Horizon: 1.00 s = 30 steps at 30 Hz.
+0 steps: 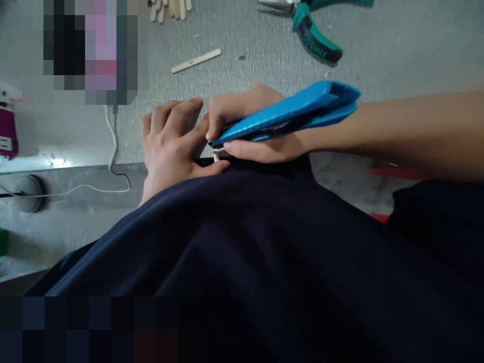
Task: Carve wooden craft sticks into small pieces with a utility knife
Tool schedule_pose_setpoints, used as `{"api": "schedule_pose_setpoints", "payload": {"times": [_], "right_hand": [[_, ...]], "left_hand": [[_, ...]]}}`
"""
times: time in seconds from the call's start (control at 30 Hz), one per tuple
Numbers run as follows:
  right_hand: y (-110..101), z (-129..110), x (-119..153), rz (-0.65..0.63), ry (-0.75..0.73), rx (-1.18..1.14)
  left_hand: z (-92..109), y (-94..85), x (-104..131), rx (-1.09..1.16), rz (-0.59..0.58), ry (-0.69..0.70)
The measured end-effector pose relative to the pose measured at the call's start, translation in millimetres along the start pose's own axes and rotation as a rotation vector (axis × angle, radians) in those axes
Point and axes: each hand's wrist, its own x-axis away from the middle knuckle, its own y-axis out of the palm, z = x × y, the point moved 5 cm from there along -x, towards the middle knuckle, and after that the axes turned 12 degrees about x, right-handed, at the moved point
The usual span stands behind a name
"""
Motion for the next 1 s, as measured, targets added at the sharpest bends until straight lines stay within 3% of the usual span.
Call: {"api": "schedule_pose_setpoints", "payload": {"times": [0.47, 1.0], "right_hand": [[2.7, 6.0, -1.9, -0.027, -0.041, -0.042], [2.5, 2.4, -4.5, -0.056, -0.008, -0.048]], "left_hand": [[4.6, -5.6, -3.0, 0.038, -0.087, -0.113], [0.6, -3.2, -1.9, 0.024, -0.093, -0.094]]}}
